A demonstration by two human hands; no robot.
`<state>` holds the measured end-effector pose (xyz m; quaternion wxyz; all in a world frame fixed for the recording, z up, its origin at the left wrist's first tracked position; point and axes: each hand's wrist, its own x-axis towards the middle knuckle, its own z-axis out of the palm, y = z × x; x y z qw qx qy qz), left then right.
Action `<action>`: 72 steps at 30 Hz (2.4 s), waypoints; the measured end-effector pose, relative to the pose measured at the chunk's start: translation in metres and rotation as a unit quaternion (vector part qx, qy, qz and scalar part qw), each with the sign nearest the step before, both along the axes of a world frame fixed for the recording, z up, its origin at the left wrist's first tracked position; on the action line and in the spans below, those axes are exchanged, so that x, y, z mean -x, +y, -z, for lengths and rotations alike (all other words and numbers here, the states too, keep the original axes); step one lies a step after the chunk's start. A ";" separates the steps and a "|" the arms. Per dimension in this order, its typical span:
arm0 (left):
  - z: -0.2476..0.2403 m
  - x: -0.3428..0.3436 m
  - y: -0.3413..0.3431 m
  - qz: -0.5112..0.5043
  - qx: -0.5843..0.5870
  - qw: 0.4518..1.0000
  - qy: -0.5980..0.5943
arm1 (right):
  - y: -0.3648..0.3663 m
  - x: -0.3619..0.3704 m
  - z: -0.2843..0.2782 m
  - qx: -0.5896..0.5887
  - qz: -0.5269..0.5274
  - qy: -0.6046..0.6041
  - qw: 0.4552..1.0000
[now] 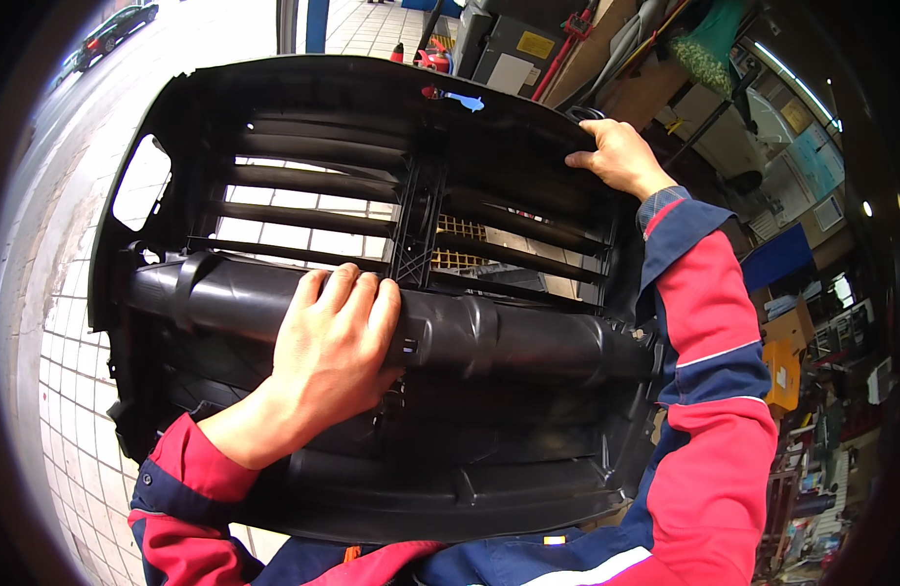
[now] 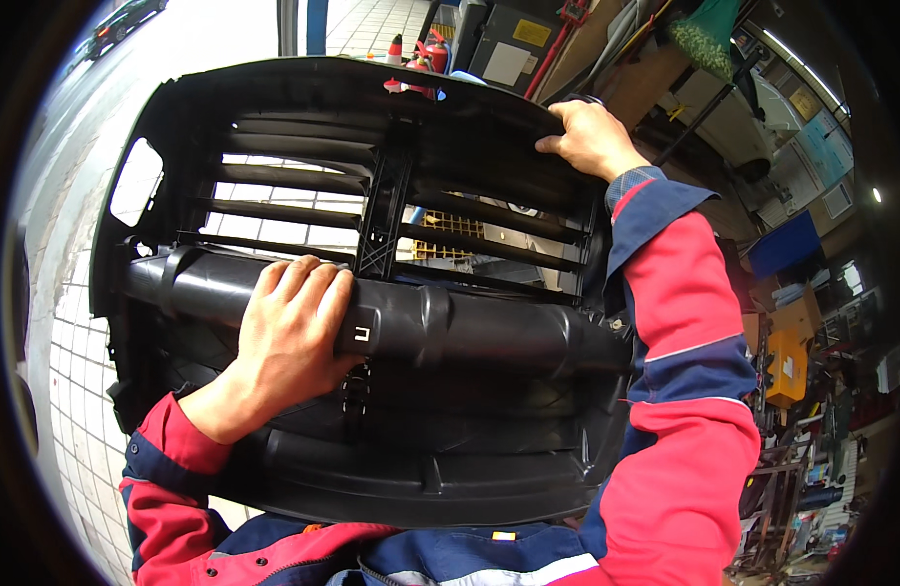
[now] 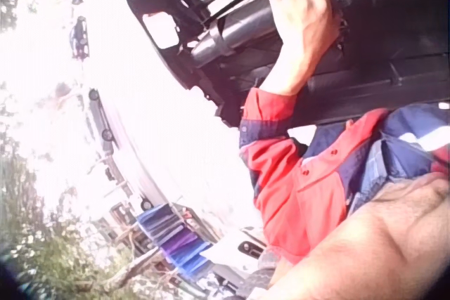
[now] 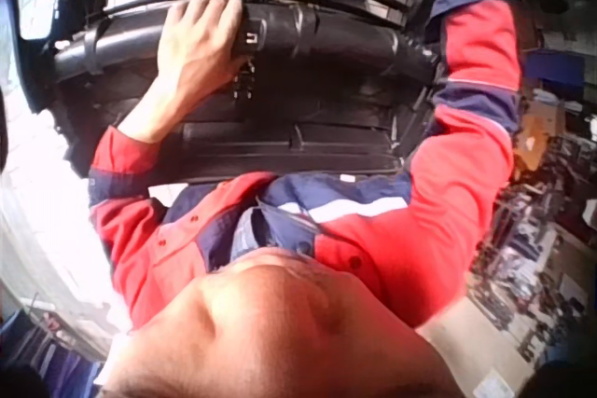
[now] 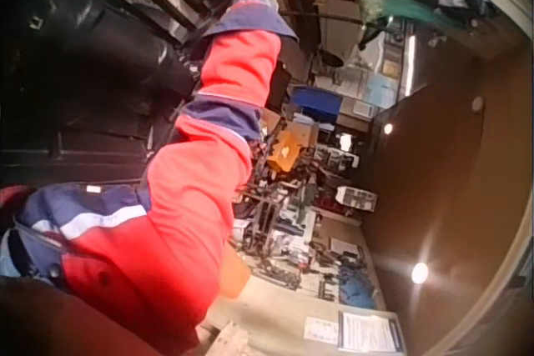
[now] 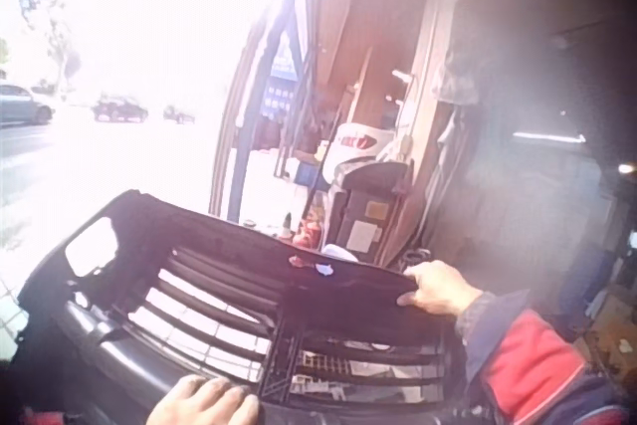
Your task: The person holds a black car bumper and repeatedly inserts and removes a black plastic grille insert into the central opening. They align the insert with both hands, test the fit, and reposition it multiple times without completing the installation.
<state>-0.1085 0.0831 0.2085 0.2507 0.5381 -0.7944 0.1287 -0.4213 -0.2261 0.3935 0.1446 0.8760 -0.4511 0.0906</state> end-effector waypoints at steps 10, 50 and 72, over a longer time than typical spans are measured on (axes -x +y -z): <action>-0.033 -0.012 -0.014 -0.044 0.123 0.991 0.027 | 0.029 -0.017 -0.101 0.278 -0.101 -0.083 0.952; -0.179 -0.032 -0.068 -0.059 0.204 0.960 0.184 | 0.230 0.016 -0.102 0.404 -0.256 -0.127 0.869; -0.190 -0.034 -0.079 -0.072 0.178 0.969 0.154 | 0.231 0.022 -0.098 0.380 -0.249 -0.132 0.881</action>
